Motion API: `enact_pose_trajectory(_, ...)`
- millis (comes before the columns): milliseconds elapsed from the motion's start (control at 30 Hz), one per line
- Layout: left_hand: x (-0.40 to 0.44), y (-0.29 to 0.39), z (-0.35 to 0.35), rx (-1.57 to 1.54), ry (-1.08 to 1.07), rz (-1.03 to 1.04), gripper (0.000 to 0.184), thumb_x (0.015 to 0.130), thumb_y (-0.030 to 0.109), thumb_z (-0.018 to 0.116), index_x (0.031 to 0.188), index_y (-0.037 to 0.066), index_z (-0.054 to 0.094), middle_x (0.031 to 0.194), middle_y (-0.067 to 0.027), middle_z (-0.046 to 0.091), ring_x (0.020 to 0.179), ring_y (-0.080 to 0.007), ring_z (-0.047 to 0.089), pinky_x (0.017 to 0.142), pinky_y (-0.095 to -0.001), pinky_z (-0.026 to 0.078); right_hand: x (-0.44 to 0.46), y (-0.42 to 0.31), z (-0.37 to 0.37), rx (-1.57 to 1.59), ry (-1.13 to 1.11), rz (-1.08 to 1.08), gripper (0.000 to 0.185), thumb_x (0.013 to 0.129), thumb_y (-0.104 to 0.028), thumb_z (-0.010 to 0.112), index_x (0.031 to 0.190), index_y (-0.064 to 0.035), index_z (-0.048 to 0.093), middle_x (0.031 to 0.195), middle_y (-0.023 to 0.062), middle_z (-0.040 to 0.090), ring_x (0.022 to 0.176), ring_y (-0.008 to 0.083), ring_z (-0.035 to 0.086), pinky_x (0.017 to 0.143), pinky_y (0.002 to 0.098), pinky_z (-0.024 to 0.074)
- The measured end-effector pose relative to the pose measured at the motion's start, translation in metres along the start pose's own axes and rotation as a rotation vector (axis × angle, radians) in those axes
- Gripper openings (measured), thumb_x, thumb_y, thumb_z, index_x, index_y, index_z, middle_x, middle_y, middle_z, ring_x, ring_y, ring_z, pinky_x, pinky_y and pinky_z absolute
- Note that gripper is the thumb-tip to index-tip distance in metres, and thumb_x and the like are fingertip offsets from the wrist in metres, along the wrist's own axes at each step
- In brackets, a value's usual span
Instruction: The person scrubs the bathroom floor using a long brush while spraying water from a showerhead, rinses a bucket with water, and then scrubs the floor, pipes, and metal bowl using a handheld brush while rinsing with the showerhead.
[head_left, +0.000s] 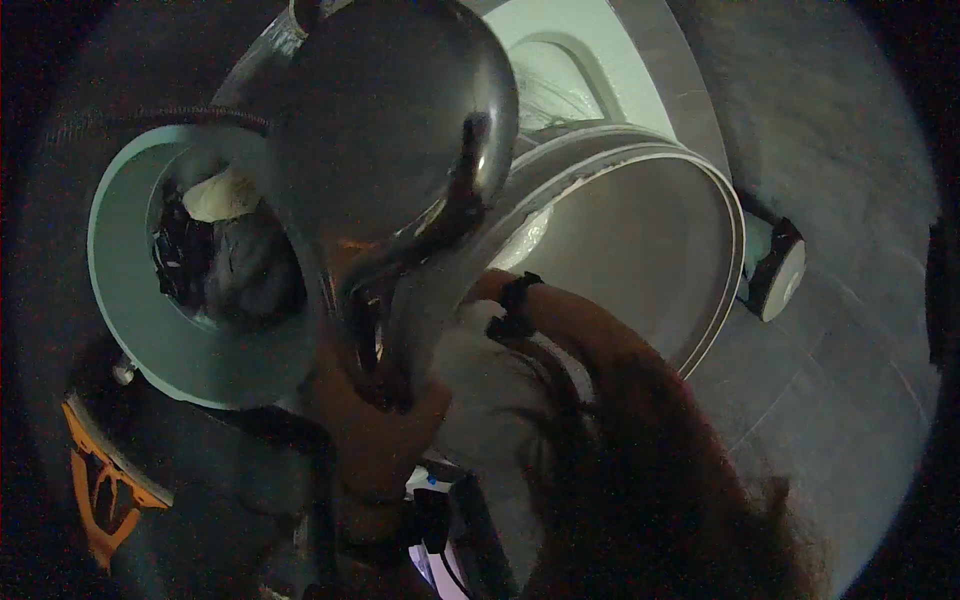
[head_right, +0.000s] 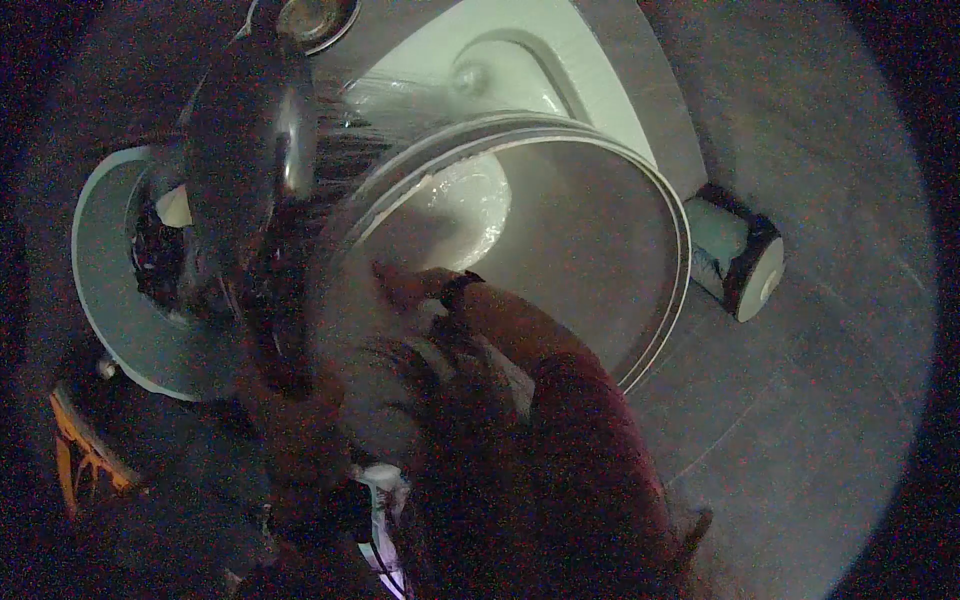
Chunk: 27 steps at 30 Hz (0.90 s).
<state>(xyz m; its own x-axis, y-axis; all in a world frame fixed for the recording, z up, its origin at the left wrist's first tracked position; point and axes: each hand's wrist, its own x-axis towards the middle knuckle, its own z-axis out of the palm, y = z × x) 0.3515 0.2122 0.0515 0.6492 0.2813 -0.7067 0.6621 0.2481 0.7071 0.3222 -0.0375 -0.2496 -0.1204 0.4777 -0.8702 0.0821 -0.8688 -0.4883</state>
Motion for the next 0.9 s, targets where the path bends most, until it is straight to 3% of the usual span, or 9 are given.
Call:
enact_pose_trajectory(200, -0.004, -0.004, -0.001, 0.059, 0.127, -0.009, 0.08, 0.052, 0.002, 0.063, 0.122, -0.006, 0.025, 0.112, -0.0152, 0.043, 0.106, -0.0251, 0.045, 0.082, -0.0322, 0.044, -0.024, 0.063, -0.038, -0.125, 0.889, 0.557, 0.038, 0.083, -0.03, 0.043, 0.115, -0.0091, 0.047, 0.114, 0.0112, 0.047, 0.108, 0.0273, 0.041, 0.09, 0.0439, 0.0308)
enact_pose_trajectory(300, 0.0, -0.003, 0.002, 0.072, 0.09, -0.071, 0.083, 0.052, 0.003, 0.063, 0.123, -0.007, 0.022, 0.113, -0.0166, 0.042, 0.107, -0.0251, 0.044, 0.082, -0.0325, 0.044, 0.041, 0.105, -0.053, 0.413, 1.317, -0.219, 0.04, 0.083, -0.031, 0.044, 0.117, -0.0102, 0.046, 0.114, 0.0115, 0.046, 0.107, 0.0271, 0.041, 0.089, 0.0453, 0.031)
enact_pose_trajectory(333, 0.001, -0.008, 0.0, 0.101, 0.056, 0.052, 0.082, 0.053, 0.003, 0.063, 0.124, -0.007, 0.022, 0.113, -0.0167, 0.042, 0.107, -0.0251, 0.044, 0.082, -0.0325, 0.044, 0.049, 0.099, -0.057, 0.424, 1.317, -0.218, 0.04, 0.083, -0.031, 0.044, 0.117, -0.0102, 0.046, 0.114, 0.0115, 0.046, 0.107, 0.0271, 0.041, 0.089, 0.0453, 0.031)
enact_pose_trajectory(400, 0.0, -0.016, -0.001, 0.14, 0.019, 0.169, 0.082, 0.053, 0.003, 0.062, 0.124, -0.007, 0.022, 0.113, -0.0168, 0.042, 0.106, -0.0251, 0.045, 0.082, -0.0325, 0.044, 0.07, 0.072, -0.065, -0.733, 0.385, 0.666, 0.04, 0.081, -0.028, 0.045, 0.117, -0.0106, 0.046, 0.116, 0.0156, 0.046, 0.108, 0.0334, 0.041, 0.089, 0.05, 0.0299)
enact_pose_trajectory(467, -0.004, -0.018, 0.0, 0.134, 0.12, 0.157, 0.081, 0.053, 0.003, 0.062, 0.123, -0.007, 0.023, 0.113, -0.0167, 0.042, 0.106, -0.0254, 0.045, 0.082, -0.033, 0.044, 0.049, 0.025, -0.051, -0.52, 0.446, 0.675, 0.035, 0.081, -0.021, 0.044, 0.114, -0.0103, 0.049, 0.111, 0.0155, 0.049, 0.106, 0.0318, 0.044, 0.089, 0.0463, 0.0324)
enact_pose_trajectory(533, 0.003, -0.001, 0.005, 0.088, 0.081, 0.115, 0.081, 0.053, 0.002, 0.062, 0.124, -0.007, 0.023, 0.114, -0.0169, 0.041, 0.107, -0.0258, 0.044, 0.083, -0.0338, 0.044, 0.075, 0.034, -0.01, 0.148, 0.803, 0.462, 0.034, 0.08, -0.021, 0.044, 0.111, -0.0093, 0.051, 0.114, 0.0148, 0.049, 0.109, 0.0304, 0.042, 0.091, 0.0444, 0.0322)
enact_pose_trajectory(800, 0.009, -0.017, 0.004, -0.259, 0.294, -0.073, 0.083, 0.05, 0.003, 0.062, 0.123, -0.006, 0.024, 0.114, -0.0161, 0.041, 0.106, -0.0262, 0.045, 0.085, -0.0343, 0.043, 0.113, -0.06, -0.07, -0.524, 1.132, -0.473, 0.036, 0.081, -0.024, 0.041, 0.113, -0.0087, 0.05, 0.117, 0.0143, 0.047, 0.113, 0.0297, 0.039, 0.094, 0.044, 0.0296)
enact_pose_trajectory(867, 0.008, -0.018, 0.01, -0.118, 0.099, 0.211, 0.076, 0.05, 0.004, 0.062, 0.119, -0.005, 0.03, 0.111, -0.0146, 0.045, 0.102, -0.0246, 0.047, 0.084, -0.0337, 0.043, 0.084, -0.073, -0.079, -0.536, 1.187, -0.526, 0.036, 0.081, -0.024, 0.041, 0.113, -0.0086, 0.049, 0.118, 0.0142, 0.046, 0.114, 0.0296, 0.038, 0.094, 0.044, 0.0293)
enact_pose_trajectory(900, 0.009, -0.014, 0.009, -0.12, 0.103, 0.216, 0.076, 0.05, 0.004, 0.062, 0.119, -0.005, 0.03, 0.111, -0.0146, 0.045, 0.102, -0.0246, 0.047, 0.084, -0.0337, 0.043, 0.05, -0.079, -0.084, -0.514, 0.83, -0.339, 0.037, 0.082, -0.026, 0.04, 0.114, -0.0086, 0.049, 0.119, 0.0149, 0.045, 0.115, 0.0307, 0.037, 0.096, 0.0452, 0.0265)
